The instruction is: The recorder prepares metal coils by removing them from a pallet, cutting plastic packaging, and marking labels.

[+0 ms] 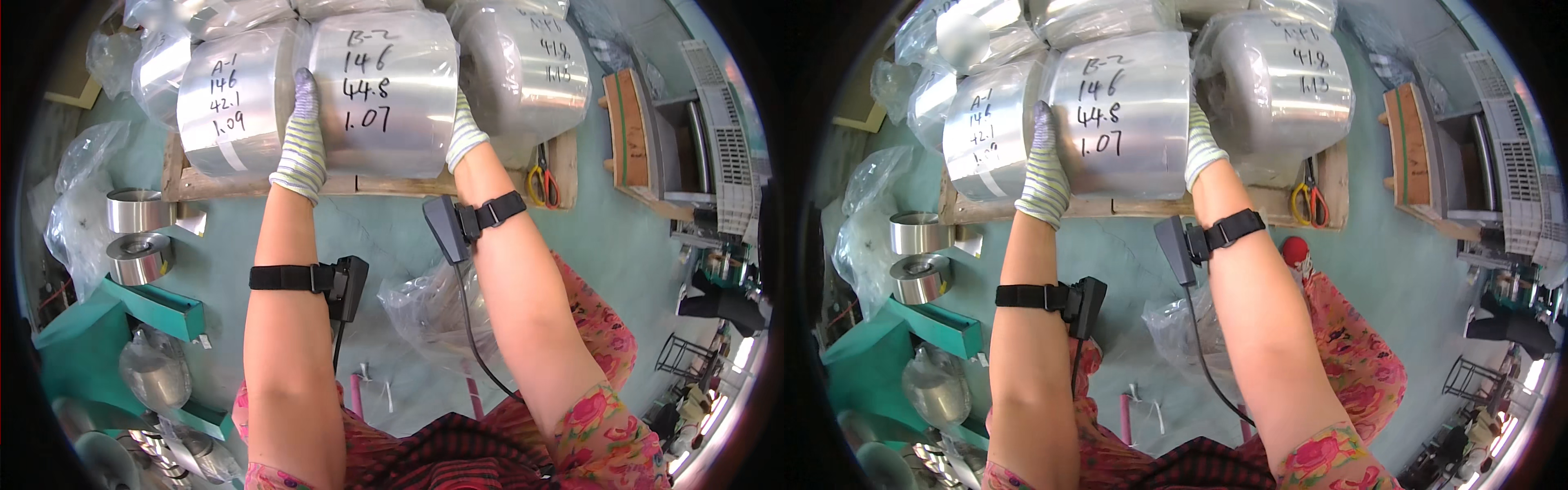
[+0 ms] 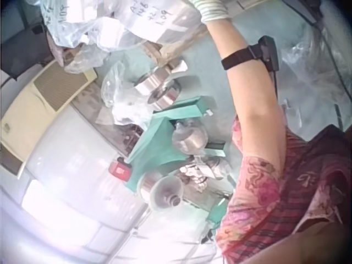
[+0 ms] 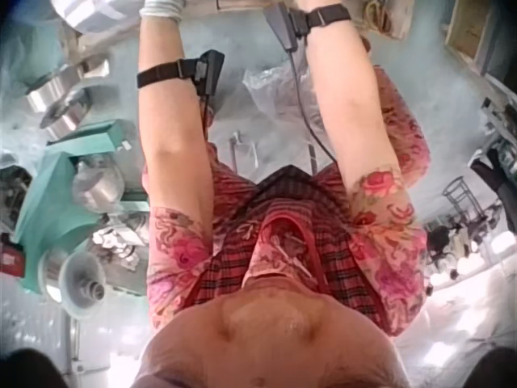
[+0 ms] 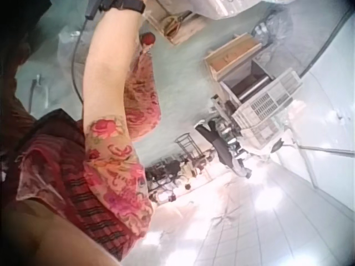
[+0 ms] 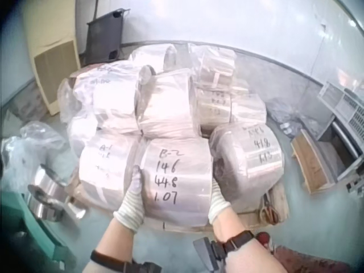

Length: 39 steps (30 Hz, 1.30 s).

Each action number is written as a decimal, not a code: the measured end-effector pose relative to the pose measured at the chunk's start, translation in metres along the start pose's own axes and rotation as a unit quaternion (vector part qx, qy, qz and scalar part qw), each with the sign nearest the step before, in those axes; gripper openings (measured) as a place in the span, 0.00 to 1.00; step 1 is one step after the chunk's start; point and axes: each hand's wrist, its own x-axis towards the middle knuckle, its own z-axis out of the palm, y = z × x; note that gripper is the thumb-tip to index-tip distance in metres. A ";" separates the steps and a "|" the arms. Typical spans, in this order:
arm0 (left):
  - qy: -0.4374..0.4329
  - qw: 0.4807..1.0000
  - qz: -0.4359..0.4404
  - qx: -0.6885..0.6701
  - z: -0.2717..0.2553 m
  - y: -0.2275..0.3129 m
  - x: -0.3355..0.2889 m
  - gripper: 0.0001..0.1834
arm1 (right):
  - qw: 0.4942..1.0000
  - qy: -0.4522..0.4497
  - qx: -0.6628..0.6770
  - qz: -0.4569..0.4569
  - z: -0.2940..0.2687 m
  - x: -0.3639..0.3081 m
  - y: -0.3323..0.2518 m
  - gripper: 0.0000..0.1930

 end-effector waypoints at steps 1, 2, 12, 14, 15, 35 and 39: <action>0.002 1.000 0.015 -0.017 0.002 0.003 -0.003 0.35 | 1.000 0.003 -0.028 -0.013 -0.007 -0.002 0.007 0.18; 0.004 0.999 0.031 -0.034 0.003 0.004 -0.004 0.34 | 0.998 0.005 -0.055 -0.027 -0.013 -0.003 0.014 0.18; -0.089 0.975 0.157 -0.128 -0.009 -0.019 -0.021 0.35 | 0.918 0.006 -0.354 -0.178 -0.045 0.028 0.049 0.17; -0.074 0.978 0.144 -0.130 -0.027 -0.020 -0.029 0.33 | 0.994 0.011 -0.063 -0.094 -0.024 -0.020 0.039 0.14; -0.051 0.979 0.135 -0.147 -0.039 -0.029 -0.033 0.33 | 0.988 0.048 0.144 0.005 0.003 -0.053 0.022 0.14; -0.162 0.986 -0.022 -0.039 -0.082 -0.017 -0.121 0.48 | 0.996 0.061 0.060 -0.006 0.001 -0.191 0.059 0.34; -0.124 0.990 -0.001 -0.068 -0.096 -0.039 -0.120 0.44 | 0.976 0.041 0.212 0.003 0.005 -0.201 0.068 0.33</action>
